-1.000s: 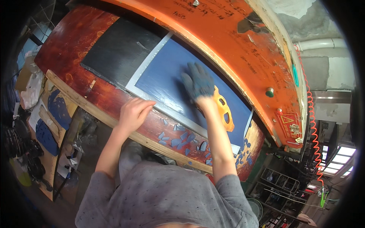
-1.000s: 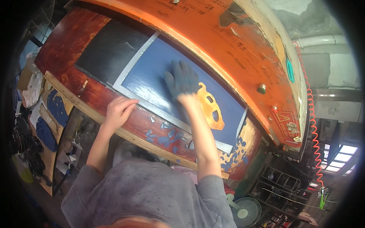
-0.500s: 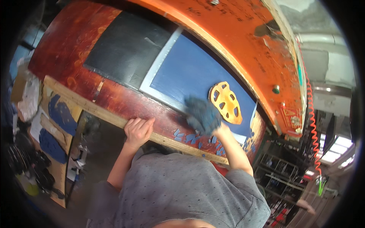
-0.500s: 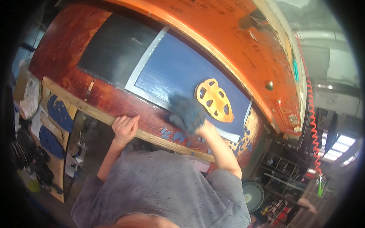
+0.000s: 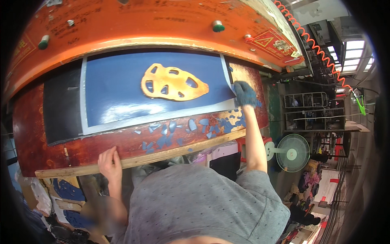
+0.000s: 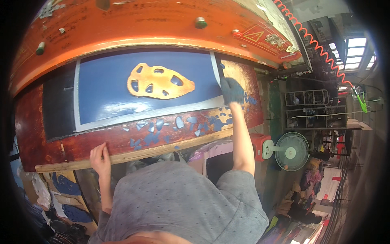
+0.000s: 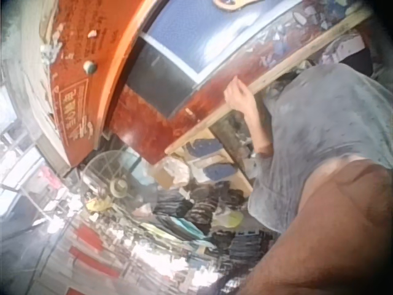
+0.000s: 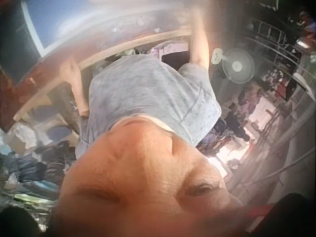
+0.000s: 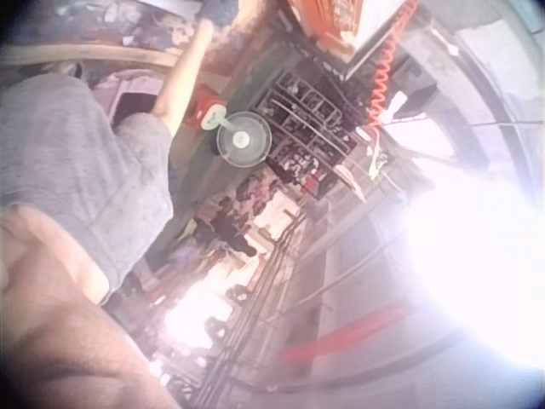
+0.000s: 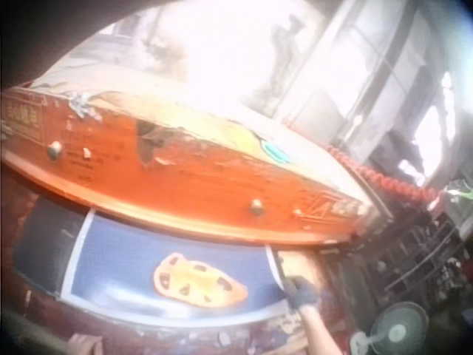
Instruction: The person places a blue sheet onto a heated press, closes the press, and uses a yellow squeegee to smooth the sheet. They then remove the sheet, peel away cut-out shapes, and repeat the pressing and peeling cycle several times.
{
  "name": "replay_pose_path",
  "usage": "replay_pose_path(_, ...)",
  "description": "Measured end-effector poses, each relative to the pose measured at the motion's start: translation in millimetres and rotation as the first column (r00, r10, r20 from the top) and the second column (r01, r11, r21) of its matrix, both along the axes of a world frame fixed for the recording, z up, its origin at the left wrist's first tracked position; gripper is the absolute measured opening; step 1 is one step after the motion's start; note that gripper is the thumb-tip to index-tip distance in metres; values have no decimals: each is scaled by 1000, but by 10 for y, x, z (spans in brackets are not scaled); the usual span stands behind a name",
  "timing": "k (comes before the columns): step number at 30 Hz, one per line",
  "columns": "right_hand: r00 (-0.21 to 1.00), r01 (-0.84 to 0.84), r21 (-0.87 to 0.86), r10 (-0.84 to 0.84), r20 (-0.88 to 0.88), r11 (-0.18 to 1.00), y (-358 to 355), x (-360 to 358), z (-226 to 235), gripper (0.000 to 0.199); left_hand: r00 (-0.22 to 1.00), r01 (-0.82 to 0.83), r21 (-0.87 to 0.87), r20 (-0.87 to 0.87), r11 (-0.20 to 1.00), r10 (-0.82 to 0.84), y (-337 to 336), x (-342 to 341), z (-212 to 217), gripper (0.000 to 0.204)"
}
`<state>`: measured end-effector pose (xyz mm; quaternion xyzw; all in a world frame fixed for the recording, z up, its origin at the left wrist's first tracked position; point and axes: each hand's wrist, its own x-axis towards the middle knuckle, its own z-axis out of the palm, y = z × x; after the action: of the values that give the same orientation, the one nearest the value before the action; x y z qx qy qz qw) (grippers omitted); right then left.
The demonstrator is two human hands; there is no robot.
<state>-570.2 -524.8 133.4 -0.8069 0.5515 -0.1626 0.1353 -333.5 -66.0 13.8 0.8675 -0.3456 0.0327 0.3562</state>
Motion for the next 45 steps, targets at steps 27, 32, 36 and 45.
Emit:
replay_pose_path(27,355,-934,188,848,393,304,1296,341,-188,16,926,375,42,-62,926,-372,-1220,-1239,233,29)
replay_pose_path(32,-142,-959,-281,935,325,-48,2262,1596,-859,27,968,172,-270,-131,948,-213,-610,-1032,230,6)
replay_pose_path(36,-127,-981,-175,966,226,-88,2397,1294,-1036,29,977,-205,-426,-33,881,211,-48,-590,116,6)
replay_pose_path(45,109,-808,430,818,-565,404,1035,-459,-277,20,958,-220,-185,142,958,247,-228,-300,-171,6)
